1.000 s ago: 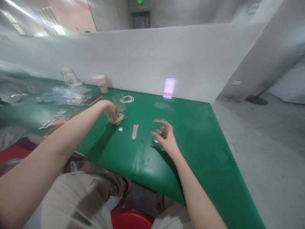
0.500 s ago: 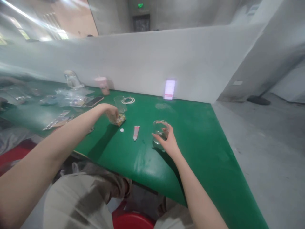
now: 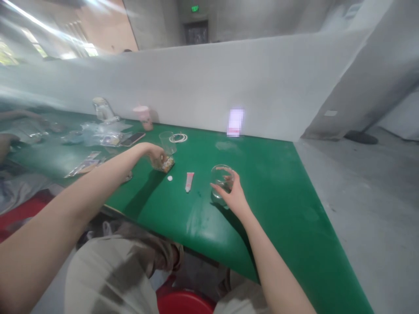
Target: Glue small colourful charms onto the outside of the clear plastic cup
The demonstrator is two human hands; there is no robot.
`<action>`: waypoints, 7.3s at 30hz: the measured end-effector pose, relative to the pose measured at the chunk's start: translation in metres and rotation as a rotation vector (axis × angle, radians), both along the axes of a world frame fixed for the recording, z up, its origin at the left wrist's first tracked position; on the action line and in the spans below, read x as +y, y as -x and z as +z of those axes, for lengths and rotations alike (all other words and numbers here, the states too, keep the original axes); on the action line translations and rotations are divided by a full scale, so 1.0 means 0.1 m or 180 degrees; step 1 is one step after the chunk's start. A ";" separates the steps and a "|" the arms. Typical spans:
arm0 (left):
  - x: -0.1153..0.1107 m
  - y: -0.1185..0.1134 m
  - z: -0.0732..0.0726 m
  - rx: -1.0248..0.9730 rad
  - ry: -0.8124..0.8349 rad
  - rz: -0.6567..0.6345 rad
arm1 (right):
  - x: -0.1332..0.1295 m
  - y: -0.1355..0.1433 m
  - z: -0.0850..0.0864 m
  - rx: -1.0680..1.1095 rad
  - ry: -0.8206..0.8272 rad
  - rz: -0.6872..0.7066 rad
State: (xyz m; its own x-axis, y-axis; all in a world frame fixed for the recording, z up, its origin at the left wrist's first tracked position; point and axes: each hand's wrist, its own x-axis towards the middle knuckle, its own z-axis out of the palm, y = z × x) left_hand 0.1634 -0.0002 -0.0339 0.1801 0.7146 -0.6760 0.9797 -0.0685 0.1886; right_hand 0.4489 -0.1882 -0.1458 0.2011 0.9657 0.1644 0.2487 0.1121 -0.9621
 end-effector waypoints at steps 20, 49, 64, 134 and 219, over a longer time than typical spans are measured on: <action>0.03 0.02 0.10 0.0498 -0.1585 -0.0509 | 0.02 0.00 0.00 -0.0022 0.0134 -0.0012; -1.77 -0.97 -0.77 -0.4260 -0.0129 0.2257 | -0.30 0.51 0.05 -0.1456 -0.0969 0.0231; -1.80 -1.02 -0.86 -0.4831 0.0930 0.2352 | -0.22 0.37 0.03 -0.0962 -0.0751 0.0595; -0.95 -0.74 -0.87 -0.4044 -0.0082 0.1763 | -0.21 0.30 0.03 -0.0854 -0.0798 0.0624; -1.37 -1.06 -0.84 -0.5023 -0.0480 0.1049 | -0.25 0.35 0.25 0.0372 0.0225 0.0484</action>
